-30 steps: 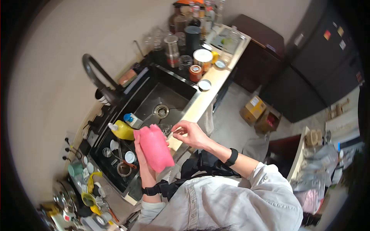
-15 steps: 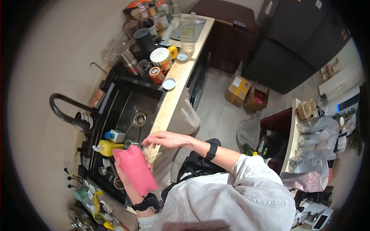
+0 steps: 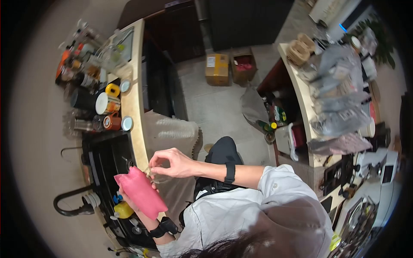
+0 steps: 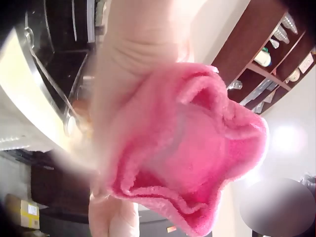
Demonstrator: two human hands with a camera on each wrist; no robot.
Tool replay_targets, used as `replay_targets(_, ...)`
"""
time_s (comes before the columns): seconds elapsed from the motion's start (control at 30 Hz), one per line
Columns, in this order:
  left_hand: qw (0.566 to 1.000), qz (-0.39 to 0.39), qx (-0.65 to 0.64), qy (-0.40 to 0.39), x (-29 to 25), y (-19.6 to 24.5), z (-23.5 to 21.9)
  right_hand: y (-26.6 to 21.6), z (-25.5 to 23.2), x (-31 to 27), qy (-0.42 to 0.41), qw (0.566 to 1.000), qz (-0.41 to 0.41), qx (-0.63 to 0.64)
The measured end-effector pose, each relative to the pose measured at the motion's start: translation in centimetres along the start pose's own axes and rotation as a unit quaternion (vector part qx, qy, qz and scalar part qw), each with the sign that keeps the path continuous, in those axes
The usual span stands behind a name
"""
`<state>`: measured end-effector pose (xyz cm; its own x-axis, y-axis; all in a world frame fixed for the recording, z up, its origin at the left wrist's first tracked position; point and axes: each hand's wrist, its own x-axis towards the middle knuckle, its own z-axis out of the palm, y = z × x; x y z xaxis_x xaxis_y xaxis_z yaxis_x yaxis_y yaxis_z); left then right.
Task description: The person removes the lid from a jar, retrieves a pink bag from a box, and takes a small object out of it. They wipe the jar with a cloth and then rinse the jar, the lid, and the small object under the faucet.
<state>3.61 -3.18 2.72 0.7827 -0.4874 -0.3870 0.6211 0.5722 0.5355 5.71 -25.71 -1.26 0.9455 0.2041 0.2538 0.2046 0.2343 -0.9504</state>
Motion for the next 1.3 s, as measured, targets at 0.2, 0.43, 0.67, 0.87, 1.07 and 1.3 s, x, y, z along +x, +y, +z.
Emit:
replay_targets(0.2, 0.996, -0.087, 0.017, 0.004, 2.1, -4.2, 3.3, -0.9, -2.3, -8.5, 0.153, 0.987, -0.008, -0.038)
replay_targets(0.43, 0.966, -0.252, 0.056, -0.005, 3.1, -12.3, 4.8, -1.5, -5.3, -19.8, 0.246, 0.951, 0.121, -0.141)
replay_targets(0.67, 0.963, -0.268, 0.013, -0.005, 5.1, -20.6, 6.7, 5.5, -13.7, -29.0, 0.445, 0.865, 0.172, -0.154)
replay_targets(0.87, 0.962, -0.255, -0.063, 0.073, 5.5, -28.1, 4.5, 14.8, -28.8, -44.7, 0.686, 0.604, 0.298, -0.277)
replay_targets(1.07, 0.906, -0.357, -0.135, 0.18, 4.0, -33.6, -1.6, 24.8, -39.9, -65.0, 0.512, 0.325, 0.552, -0.572)
replay_targets(1.3, 0.857, -0.402, -0.158, 0.28, 3.1, -37.8, -9.2, 29.2, -45.6, -70.9, 0.57, 0.353, 0.44, -0.597)
